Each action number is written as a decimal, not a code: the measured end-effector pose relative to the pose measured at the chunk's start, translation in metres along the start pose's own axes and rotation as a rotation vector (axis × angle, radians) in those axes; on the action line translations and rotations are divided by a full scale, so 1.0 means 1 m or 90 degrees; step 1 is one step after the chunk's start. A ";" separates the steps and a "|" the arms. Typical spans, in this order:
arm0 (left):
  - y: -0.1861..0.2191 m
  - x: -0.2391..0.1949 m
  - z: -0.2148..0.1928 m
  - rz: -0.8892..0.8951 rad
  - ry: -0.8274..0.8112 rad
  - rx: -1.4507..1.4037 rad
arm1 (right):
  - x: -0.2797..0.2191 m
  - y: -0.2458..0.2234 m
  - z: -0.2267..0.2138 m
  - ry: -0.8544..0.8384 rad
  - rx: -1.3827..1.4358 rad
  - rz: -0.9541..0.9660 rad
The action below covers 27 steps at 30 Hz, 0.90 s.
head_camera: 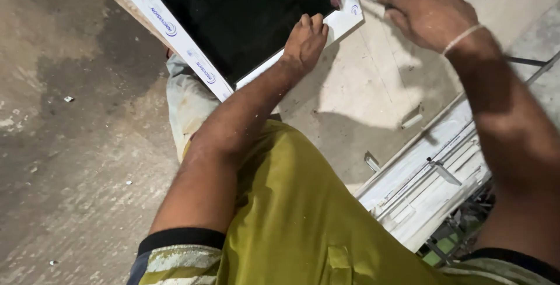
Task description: Assembling a white uPVC window frame with glass using a hammer and retaining strips.
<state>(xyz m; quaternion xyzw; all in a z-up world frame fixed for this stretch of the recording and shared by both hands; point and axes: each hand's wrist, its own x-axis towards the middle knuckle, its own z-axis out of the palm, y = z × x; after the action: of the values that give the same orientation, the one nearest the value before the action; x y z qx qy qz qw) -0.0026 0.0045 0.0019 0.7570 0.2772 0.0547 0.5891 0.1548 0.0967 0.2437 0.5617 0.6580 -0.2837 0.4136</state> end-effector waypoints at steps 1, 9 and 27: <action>0.000 -0.001 -0.005 0.042 -0.016 0.098 | -0.005 -0.003 0.000 0.055 0.062 0.046; 0.005 -0.003 -0.013 0.067 -0.048 0.170 | -0.028 -0.016 0.021 -0.023 0.048 0.067; -0.031 -0.148 -0.035 0.054 0.096 0.222 | -0.058 -0.068 0.058 0.253 0.203 -0.030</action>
<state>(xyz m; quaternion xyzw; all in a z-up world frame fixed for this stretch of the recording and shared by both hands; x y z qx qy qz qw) -0.1519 -0.0322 0.0200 0.8524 0.2938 0.0874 0.4236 0.1035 0.0043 0.2586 0.6491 0.6863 -0.2772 0.1754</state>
